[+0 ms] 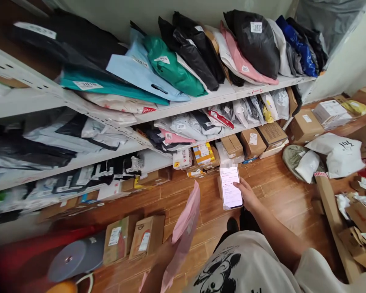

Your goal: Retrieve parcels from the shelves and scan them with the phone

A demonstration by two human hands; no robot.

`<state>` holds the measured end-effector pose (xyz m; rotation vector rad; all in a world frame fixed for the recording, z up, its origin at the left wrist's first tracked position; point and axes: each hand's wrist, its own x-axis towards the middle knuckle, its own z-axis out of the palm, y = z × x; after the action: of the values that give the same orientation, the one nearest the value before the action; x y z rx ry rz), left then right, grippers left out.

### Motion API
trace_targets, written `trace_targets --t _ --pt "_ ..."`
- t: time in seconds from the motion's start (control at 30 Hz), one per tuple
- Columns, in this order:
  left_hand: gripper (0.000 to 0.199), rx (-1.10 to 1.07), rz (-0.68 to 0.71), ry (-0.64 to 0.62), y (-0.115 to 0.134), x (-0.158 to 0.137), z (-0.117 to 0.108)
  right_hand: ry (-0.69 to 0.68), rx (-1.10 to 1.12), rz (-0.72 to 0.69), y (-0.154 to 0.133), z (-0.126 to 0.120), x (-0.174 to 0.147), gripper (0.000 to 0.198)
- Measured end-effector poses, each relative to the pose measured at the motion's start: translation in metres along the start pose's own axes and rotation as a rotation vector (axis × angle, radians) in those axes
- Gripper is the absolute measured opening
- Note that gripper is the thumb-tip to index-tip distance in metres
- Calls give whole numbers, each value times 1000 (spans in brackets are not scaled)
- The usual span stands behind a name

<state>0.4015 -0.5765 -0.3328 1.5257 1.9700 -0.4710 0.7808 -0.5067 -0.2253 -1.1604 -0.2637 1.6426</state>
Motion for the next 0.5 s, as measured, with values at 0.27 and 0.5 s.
trace_targets --t 0.27,0.5 --pt "56 10 103 -77 10 -31 12 267 22 148 62 -4 0 31" --pt "48 71 122 -126 12 -55 29 292 8 185 75 -12 6 46"
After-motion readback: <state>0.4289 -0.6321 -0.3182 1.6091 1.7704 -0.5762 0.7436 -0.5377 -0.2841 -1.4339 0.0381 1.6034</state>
